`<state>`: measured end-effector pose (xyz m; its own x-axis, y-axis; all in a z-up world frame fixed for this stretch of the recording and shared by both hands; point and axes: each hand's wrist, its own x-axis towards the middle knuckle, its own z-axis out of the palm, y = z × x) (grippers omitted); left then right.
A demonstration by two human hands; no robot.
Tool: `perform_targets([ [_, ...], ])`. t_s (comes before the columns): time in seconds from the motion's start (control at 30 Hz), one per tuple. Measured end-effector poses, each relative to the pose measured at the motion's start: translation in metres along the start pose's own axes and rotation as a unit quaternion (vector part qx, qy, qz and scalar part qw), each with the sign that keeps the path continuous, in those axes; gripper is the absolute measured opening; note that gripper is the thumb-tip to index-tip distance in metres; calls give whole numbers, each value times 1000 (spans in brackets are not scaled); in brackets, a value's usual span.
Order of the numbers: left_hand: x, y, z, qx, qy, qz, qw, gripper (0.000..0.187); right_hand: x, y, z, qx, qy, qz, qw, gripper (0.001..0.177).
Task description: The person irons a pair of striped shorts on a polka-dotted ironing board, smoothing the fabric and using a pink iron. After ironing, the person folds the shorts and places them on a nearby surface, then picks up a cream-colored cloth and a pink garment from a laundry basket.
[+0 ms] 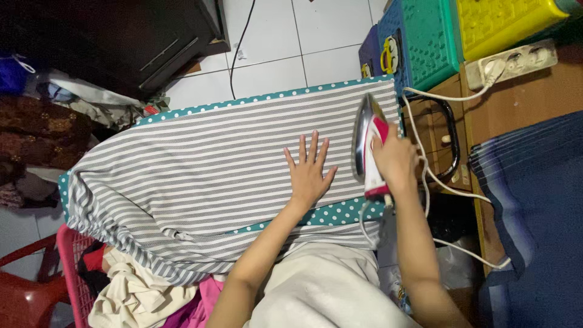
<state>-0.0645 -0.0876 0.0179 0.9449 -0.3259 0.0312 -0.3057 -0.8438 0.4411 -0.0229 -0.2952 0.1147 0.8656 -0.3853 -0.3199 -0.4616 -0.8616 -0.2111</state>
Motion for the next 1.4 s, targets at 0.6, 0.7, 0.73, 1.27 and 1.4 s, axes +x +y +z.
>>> perform_targets([
  [0.6, -8, 3, -4, -12, 7, 11, 1000, 81, 56, 18, -22, 7, 115, -53, 992, 50],
  [0.7, -18, 6, -7, -9, 6, 30, 1000, 82, 75, 18, -30, -27, 134, -130, 982, 48],
  [0.73, -23, 6, -8, -12, -5, 31, 999, 83, 77, 19, -32, -42, 137, -155, 977, 47],
  [1.27, -43, 11, -13, -8, -54, 53, 997, 85, 135, -26, -16, -208, 166, -550, 792, 54],
  [1.4, -42, 10, -15, -12, -48, 55, 997, 84, 145, -55, -8, -228, 175, -591, 754, 56],
])
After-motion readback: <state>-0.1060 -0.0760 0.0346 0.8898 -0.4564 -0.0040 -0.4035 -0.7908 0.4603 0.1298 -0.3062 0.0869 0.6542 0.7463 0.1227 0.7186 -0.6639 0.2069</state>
